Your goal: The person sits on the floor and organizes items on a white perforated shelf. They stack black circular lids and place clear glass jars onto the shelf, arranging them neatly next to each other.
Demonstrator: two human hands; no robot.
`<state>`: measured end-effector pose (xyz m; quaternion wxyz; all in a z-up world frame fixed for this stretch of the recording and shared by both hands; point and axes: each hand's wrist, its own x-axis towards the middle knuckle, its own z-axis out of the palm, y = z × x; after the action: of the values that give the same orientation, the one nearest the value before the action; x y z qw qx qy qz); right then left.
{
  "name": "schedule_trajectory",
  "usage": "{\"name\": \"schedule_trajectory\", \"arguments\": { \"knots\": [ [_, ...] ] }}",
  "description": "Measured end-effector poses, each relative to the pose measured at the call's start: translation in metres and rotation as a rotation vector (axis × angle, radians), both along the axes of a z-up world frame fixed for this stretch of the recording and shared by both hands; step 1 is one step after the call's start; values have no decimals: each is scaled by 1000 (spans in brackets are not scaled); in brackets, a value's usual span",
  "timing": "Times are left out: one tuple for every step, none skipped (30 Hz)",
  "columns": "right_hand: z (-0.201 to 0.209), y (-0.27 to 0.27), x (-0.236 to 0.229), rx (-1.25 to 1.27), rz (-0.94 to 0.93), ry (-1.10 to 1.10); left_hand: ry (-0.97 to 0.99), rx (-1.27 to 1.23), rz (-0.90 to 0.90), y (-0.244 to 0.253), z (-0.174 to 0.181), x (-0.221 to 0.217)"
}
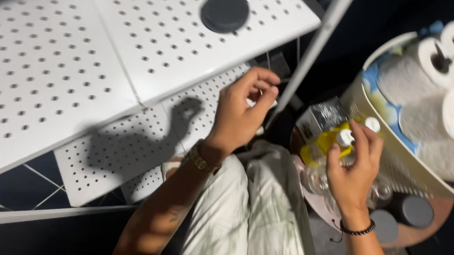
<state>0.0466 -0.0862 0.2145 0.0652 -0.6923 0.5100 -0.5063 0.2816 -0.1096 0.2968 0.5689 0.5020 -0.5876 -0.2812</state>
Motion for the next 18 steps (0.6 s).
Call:
{"name": "schedule_trajectory", "arguments": {
  "knots": [
    [14,-13,16,-22,23,-2,-2,-22,23,-5,10,11],
    [27,-23,31,-82,89,-9,-61,-78,94,-9,20,22],
    [41,-34,47,-141,156,-15,-120,-134,167,-13,30,33],
    [53,-43,64,-164,174,-18,-123,-156,187,-20,32,41],
    [66,-52,81,-196,221,-28,-139,-167,239,-27,34,48],
    [78,-60,97,-227,262,-37,-156,-177,285,-36,36,54],
    [82,-71,113,-248,274,-41,-159,-198,299,-35,42,58],
    [86,-80,128,-216,306,-62,-144,-108,294,-35,48,60],
    [90,-91,144,-184,338,-81,-129,-19,289,-36,53,63],
    [96,-95,157,-196,340,-85,-132,-31,292,-33,60,64],
    [102,-101,170,-72,344,-55,-164,83,292,-32,66,64],
    [105,-103,181,63,342,-25,-196,209,286,-28,68,63],
    [105,-109,188,62,340,-28,-199,208,284,-30,68,63],
    [105,-114,193,196,293,54,-268,250,275,-32,66,62],
    [104,-119,198,329,246,135,-337,291,265,-34,64,61],
    [104,-119,201,337,240,132,-340,297,258,-35,65,62],
    [104,-120,203,348,210,168,-310,299,249,-37,65,64],
    [104,-120,205,358,183,206,-280,298,243,-38,66,65]
  ]
}}
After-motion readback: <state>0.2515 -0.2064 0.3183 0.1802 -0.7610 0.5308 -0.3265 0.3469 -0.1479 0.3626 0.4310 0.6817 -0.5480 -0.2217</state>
